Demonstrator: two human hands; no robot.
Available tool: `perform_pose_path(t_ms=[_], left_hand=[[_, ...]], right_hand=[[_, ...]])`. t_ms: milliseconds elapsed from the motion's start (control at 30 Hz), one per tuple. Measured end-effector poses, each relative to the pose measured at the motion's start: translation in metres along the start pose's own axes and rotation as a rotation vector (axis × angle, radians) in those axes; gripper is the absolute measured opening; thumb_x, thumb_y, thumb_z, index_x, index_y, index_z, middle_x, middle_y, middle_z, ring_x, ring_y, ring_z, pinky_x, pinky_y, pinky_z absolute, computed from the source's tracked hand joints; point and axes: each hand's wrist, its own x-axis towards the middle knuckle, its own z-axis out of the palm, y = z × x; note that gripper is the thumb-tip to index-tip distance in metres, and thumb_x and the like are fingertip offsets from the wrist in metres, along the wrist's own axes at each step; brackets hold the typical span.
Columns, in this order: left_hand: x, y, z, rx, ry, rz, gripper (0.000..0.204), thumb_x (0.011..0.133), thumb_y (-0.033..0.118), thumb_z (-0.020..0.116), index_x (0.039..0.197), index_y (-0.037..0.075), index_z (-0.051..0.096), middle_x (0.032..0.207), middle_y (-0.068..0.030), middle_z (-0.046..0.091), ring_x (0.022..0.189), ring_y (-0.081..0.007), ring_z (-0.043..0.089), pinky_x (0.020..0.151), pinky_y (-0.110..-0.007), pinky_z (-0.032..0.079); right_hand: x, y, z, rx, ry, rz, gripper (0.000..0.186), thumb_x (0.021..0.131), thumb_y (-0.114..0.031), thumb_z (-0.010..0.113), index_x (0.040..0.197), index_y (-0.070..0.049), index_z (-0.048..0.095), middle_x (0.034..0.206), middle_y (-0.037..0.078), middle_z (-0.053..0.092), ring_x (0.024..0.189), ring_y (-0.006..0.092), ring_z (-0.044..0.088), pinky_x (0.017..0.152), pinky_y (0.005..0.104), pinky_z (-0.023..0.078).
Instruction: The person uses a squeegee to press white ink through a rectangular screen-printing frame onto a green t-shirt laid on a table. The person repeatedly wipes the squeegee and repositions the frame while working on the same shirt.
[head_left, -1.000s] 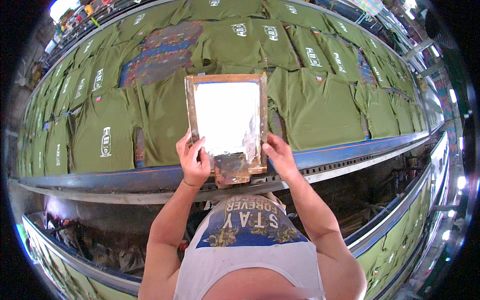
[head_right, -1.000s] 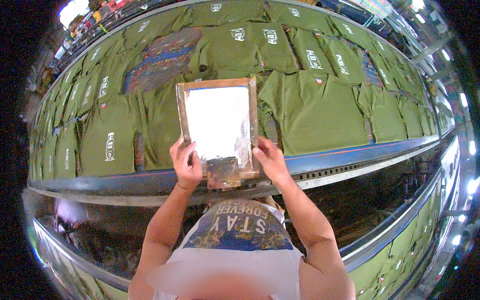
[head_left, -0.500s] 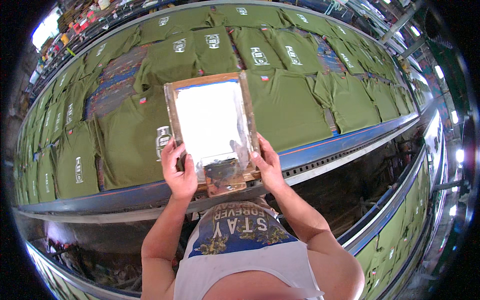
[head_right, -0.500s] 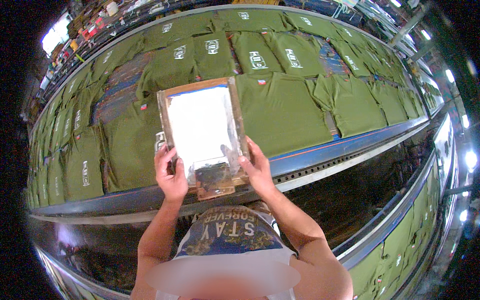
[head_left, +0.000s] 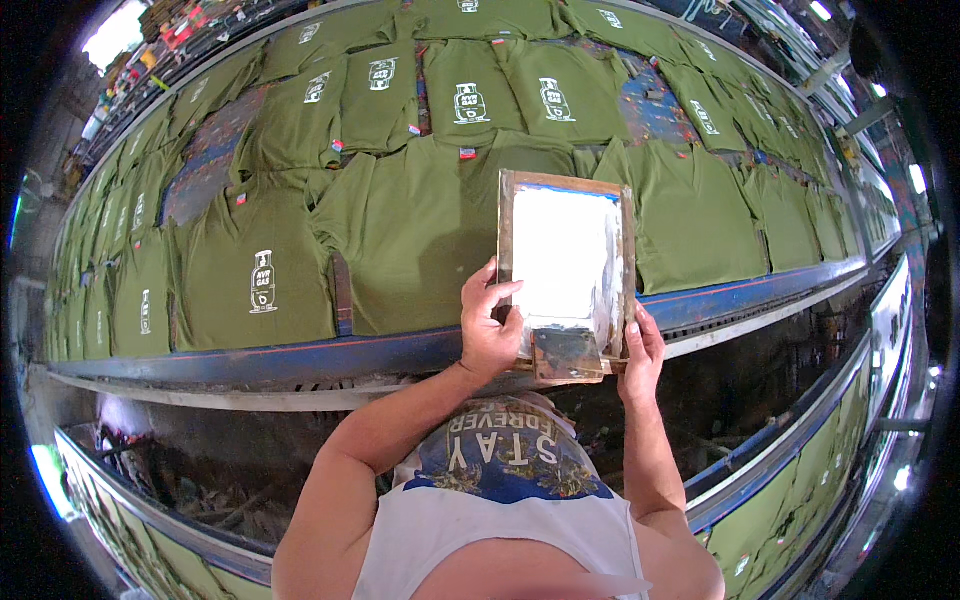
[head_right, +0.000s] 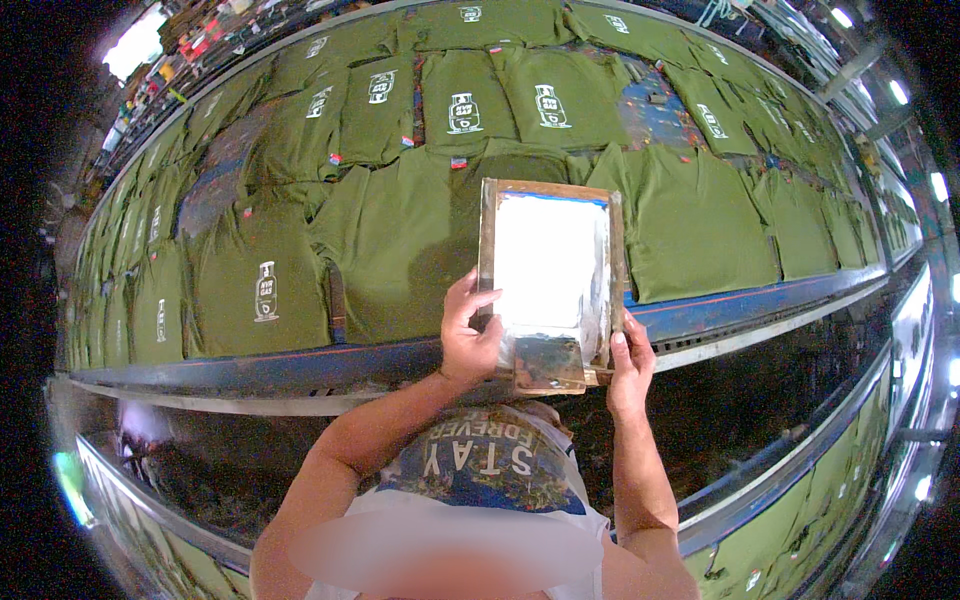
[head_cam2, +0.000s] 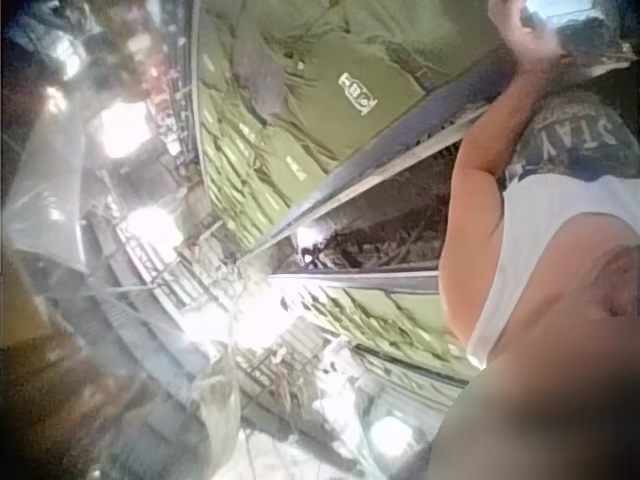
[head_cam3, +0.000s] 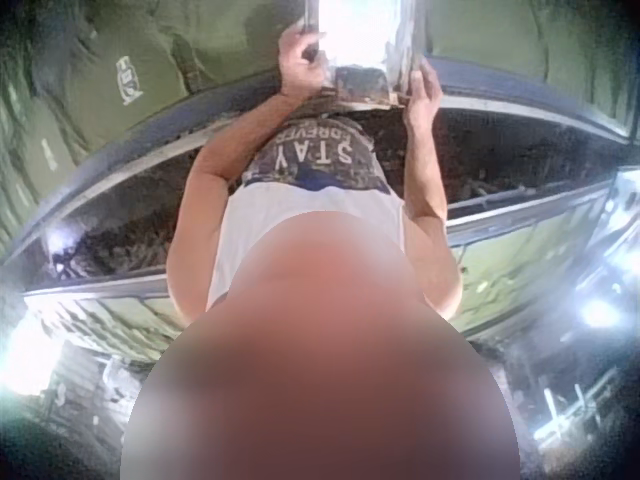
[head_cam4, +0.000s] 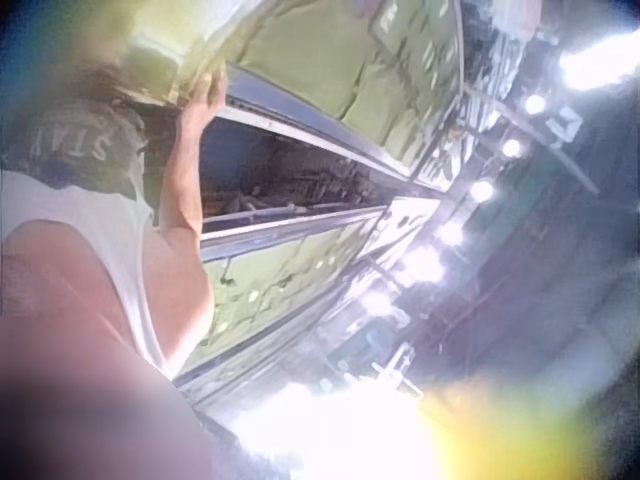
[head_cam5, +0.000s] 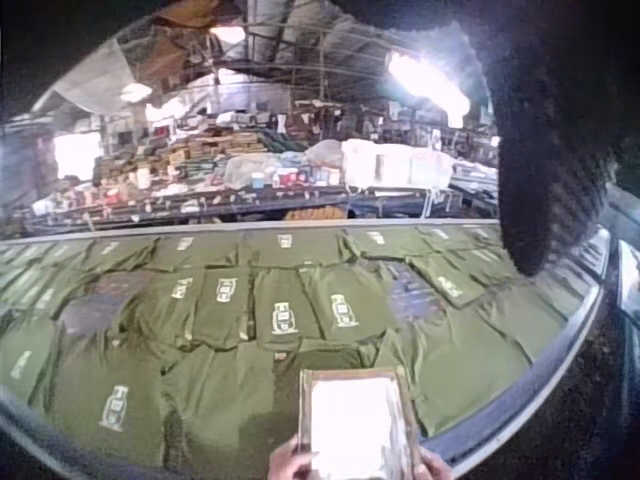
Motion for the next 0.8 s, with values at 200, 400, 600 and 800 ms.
perform_pose_path(t_ms=[200, 400, 600, 800], left_hand=[[0.004, -0.012, 0.002, 0.037, 0.093, -0.057, 0.033, 0.086, -0.006, 0.079, 0.116, 0.006, 0.083, 0.156, -0.0293, 0.065, 0.144, -0.0436, 0.063, 0.123, -0.052, 0.048], [0.007, -0.024, -0.015, 0.141, 0.111, -0.128, 0.028, 0.088, -0.006, 0.079, 0.113, 0.006, 0.084, 0.158, -0.0313, 0.066, 0.148, -0.0428, 0.063, 0.123, -0.049, 0.049], [0.005, -0.035, -0.015, 0.177, 0.141, -0.157, 0.024, 0.089, -0.006, 0.082, 0.11, 0.005, 0.083, 0.162, -0.0286, 0.066, 0.151, -0.0384, 0.064, 0.127, -0.046, 0.048], [0.007, -0.04, -0.013, 0.145, 0.153, -0.229, 0.021, 0.089, -0.008, 0.08, 0.106, 0.004, 0.083, 0.162, -0.0304, 0.064, 0.151, -0.0377, 0.064, 0.124, -0.043, 0.05]], right_hand=[[0.03, 0.013, 0.002, -0.187, -0.12, -0.112, 0.041, 0.114, -0.008, 0.069, 0.154, 0.003, 0.068, 0.154, 0.013, 0.067, 0.143, 0.0248, 0.062, 0.128, 0.0428, 0.045], [0.051, 0.025, 0.02, -0.232, -0.237, -0.159, 0.043, 0.113, -0.014, 0.073, 0.153, 0.003, 0.067, 0.151, 0.018, 0.068, 0.142, 0.03, 0.064, 0.124, 0.0446, 0.049], [0.064, 0.032, 0.024, -0.309, -0.285, -0.23, 0.051, 0.112, -0.029, 0.076, 0.153, 0.0, 0.067, 0.149, 0.023, 0.068, 0.141, 0.0352, 0.064, 0.123, 0.0467, 0.048], [0.072, 0.032, 0.027, -0.297, -0.312, -0.187, 0.05, 0.112, -0.026, 0.076, 0.152, 0.002, 0.067, 0.15, 0.021, 0.067, 0.142, 0.0334, 0.063, 0.124, 0.0465, 0.048]])
